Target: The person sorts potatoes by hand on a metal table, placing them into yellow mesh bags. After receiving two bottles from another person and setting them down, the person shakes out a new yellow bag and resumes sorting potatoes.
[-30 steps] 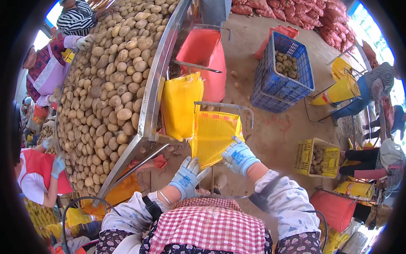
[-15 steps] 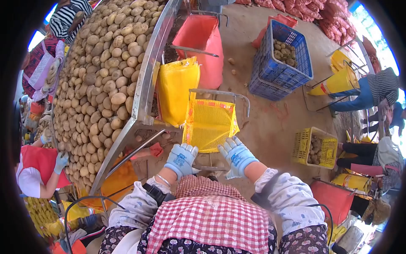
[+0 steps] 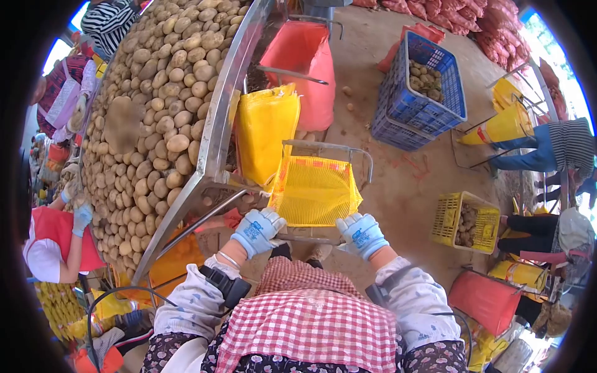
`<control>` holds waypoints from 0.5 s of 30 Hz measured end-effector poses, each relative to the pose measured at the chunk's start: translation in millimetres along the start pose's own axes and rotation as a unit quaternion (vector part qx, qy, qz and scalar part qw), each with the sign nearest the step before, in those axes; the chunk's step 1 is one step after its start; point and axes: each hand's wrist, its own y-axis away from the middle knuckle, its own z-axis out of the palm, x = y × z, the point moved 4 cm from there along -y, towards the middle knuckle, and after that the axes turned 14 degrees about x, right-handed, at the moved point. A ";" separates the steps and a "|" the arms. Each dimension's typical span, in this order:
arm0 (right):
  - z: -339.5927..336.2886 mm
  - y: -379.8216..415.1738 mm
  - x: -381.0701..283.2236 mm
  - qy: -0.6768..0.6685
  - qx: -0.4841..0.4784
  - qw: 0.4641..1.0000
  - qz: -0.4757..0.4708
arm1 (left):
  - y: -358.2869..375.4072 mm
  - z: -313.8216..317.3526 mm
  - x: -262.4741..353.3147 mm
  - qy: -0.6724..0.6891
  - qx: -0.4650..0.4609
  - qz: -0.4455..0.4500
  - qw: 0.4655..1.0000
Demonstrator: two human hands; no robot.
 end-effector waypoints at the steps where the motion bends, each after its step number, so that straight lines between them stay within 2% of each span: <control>1: 6.6 1.5 2.1 0.001 0.000 1.000 0.002 | 0.0 4.0 0.8 0.013 -0.012 -0.013 1.000; 2: 14.4 3.2 2.6 0.002 -0.002 1.000 -0.007 | 1.7 9.8 2.7 0.027 -0.024 -0.027 0.999; 3: 21.0 5.5 4.3 0.003 -0.005 1.000 -0.014 | 6.4 17.4 1.5 0.017 0.040 -0.022 0.999; 7: 13.7 -4.4 2.8 -0.004 -0.025 1.000 0.000 | 10.0 25.2 -1.1 0.033 0.070 -0.064 0.995; 9: 23.1 -0.8 5.1 0.002 -0.012 1.000 -0.003 | 11.7 24.2 -0.4 0.072 0.139 -0.093 0.983; 11: 27.3 4.3 9.3 -0.036 0.000 0.999 0.003 | 8.0 35.0 1.4 0.107 0.075 -0.123 0.984; 12: 22.2 5.7 9.6 -0.054 0.023 0.998 0.006 | 4.6 41.9 1.2 0.119 -0.002 -0.161 0.980; 13: 34.1 8.0 14.0 -0.059 -0.024 0.998 0.014 | 8.1 44.6 2.3 0.150 0.045 -0.147 0.977; 14: 37.7 7.3 15.4 -0.061 -0.023 0.998 0.008 | 10.5 55.1 1.2 0.141 0.025 -0.151 0.978; 15: 38.5 8.5 18.4 -0.081 -0.033 0.996 -0.005 | 12.9 43.3 5.0 0.161 0.101 -0.130 0.973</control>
